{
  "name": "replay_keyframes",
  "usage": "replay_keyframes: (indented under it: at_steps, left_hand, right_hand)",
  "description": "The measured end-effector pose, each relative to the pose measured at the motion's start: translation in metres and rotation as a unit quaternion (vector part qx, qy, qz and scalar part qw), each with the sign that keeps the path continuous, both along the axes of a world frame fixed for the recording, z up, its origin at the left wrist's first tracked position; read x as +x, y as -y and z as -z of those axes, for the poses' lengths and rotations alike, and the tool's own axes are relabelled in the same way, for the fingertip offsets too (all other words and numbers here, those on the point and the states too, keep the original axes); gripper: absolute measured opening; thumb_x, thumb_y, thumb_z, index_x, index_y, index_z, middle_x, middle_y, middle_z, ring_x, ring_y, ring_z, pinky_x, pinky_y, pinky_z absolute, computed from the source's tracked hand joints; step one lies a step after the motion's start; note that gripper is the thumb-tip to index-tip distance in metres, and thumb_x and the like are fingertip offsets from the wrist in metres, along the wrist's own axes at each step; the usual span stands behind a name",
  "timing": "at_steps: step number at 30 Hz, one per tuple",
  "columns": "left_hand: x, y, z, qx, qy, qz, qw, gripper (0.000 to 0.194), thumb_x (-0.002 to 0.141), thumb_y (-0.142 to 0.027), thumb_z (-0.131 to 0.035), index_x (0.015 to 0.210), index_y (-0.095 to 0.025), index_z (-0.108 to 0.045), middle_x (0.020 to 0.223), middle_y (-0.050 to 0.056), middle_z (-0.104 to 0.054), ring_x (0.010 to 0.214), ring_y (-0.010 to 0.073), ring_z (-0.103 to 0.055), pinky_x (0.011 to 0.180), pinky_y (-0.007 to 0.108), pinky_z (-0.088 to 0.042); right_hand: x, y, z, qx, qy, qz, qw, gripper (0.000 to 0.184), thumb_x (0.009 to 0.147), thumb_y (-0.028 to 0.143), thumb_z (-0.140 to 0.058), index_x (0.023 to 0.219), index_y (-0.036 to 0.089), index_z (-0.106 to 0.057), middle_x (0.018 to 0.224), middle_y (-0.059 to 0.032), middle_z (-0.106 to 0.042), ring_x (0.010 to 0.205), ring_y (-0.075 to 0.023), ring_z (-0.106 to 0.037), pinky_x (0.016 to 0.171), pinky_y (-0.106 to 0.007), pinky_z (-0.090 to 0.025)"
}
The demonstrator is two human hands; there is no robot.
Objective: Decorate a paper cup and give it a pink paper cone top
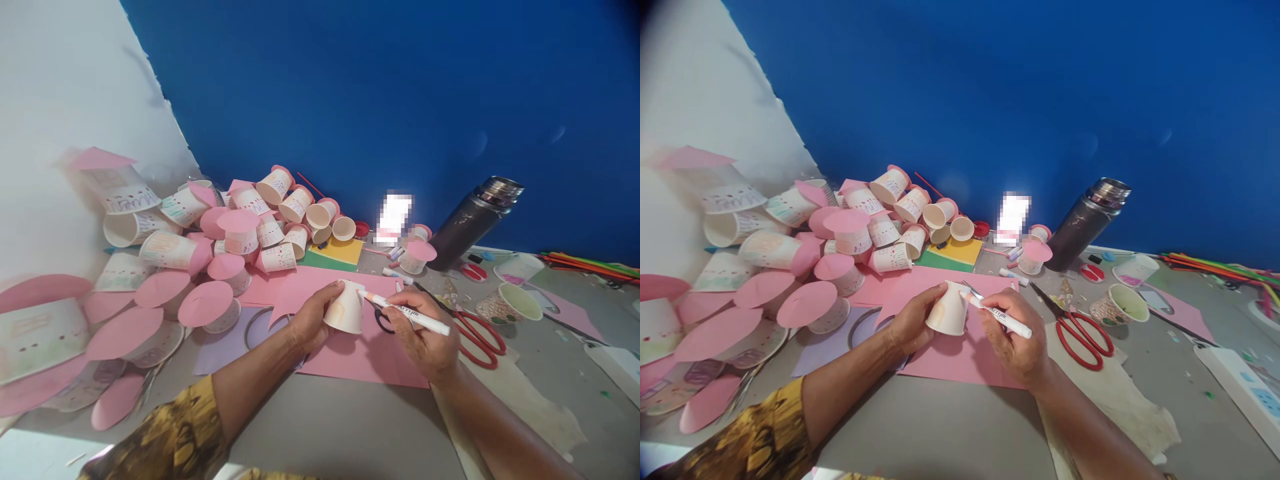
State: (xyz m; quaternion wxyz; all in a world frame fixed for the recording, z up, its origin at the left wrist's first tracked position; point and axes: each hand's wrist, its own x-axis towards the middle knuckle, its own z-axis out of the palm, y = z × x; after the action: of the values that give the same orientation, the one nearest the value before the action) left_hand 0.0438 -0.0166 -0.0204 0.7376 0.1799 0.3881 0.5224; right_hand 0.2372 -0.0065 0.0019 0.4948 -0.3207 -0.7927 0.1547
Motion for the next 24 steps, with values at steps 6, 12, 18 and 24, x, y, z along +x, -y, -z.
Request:
replay_keyframes:
  at_steps: [6,12,18,24]
  left_hand:
    - [-0.0013,-0.0008,0.0038,0.006,0.005,0.0,1.0,0.03,0.087,-0.037,-0.065,0.103,-0.012,-0.069,0.082,0.011,-0.07,0.07,0.0233,-0.067,0.073,0.036,-0.054]
    - [-0.0017,-0.0011,0.0044,0.005,0.015,-0.004,1.0,0.025,0.09,-0.033,-0.062,0.099,-0.011,-0.069,0.084,0.011,-0.072,0.073,0.0221,-0.067,0.074,0.035,-0.054]
    - [-0.0018,-0.0024,0.0045,-0.014,0.045,-0.025,0.999,0.019,0.09,-0.029,-0.063,0.093,-0.011,-0.071,0.08,0.007,-0.069,0.07,0.0181,-0.064,0.069,0.03,-0.052]
    - [-0.0022,-0.0036,0.0062,-0.021,0.043,-0.029,0.998,0.021,0.091,-0.028,-0.062,0.092,-0.01,-0.072,0.078,0.006,-0.067,0.067,0.0167,-0.062,0.065,0.03,-0.051]
  right_hand:
    - [0.0,-0.0005,-0.0008,-0.007,0.01,0.002,1.0,0.004,0.095,0.022,-0.06,0.093,0.022,-0.064,0.075,-0.0002,-0.067,0.065,-0.0161,-0.063,0.061,-0.028,-0.048]
    - [-0.0004,0.0005,-0.0048,-0.013,0.014,-0.014,1.0,0.005,0.093,0.022,-0.059,0.092,0.022,-0.064,0.072,-0.0002,-0.065,0.061,-0.0157,-0.059,0.058,-0.029,-0.047]
    - [0.0009,0.0024,-0.0026,-0.03,0.028,-0.039,0.998,0.006,0.094,0.022,-0.058,0.09,0.021,-0.062,0.07,0.0021,-0.06,0.058,-0.0134,-0.054,0.058,-0.028,-0.045]
    - [0.0003,0.002,-0.0022,-0.031,0.026,-0.05,0.998,0.005,0.093,0.023,-0.059,0.09,0.022,-0.062,0.07,0.0029,-0.059,0.057,-0.0125,-0.053,0.056,-0.027,-0.044]
